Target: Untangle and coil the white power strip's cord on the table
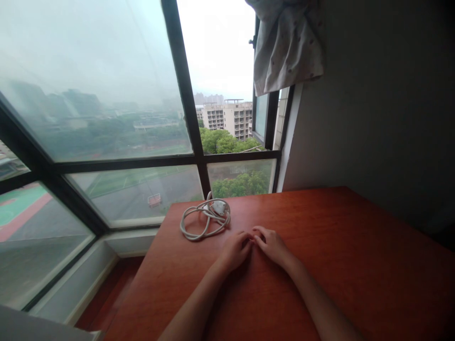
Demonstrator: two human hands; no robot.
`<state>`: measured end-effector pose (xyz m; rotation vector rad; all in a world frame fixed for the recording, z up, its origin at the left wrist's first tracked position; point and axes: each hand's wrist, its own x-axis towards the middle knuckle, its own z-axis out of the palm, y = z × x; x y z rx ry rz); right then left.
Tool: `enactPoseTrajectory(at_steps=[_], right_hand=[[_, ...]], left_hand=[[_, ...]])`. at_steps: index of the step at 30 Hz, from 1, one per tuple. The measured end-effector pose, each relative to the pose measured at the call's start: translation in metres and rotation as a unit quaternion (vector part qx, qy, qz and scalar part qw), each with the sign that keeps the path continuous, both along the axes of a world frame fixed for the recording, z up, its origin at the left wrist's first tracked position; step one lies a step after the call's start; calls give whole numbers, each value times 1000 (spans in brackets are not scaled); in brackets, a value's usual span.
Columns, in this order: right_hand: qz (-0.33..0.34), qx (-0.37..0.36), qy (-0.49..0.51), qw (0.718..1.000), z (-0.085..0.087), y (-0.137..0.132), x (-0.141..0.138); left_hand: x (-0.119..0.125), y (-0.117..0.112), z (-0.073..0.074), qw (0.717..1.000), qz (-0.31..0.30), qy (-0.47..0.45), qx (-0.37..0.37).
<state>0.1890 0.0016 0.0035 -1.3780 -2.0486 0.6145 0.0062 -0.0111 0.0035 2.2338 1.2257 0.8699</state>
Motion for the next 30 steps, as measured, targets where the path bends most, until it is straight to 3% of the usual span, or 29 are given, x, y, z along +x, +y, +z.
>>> enactPoseTrajectory(at_steps=[30], right_hand=[[-12, -13, -13, 1000, 1, -1, -1]], left_hand=[[1, -2, 4, 1000, -1, -1, -1]])
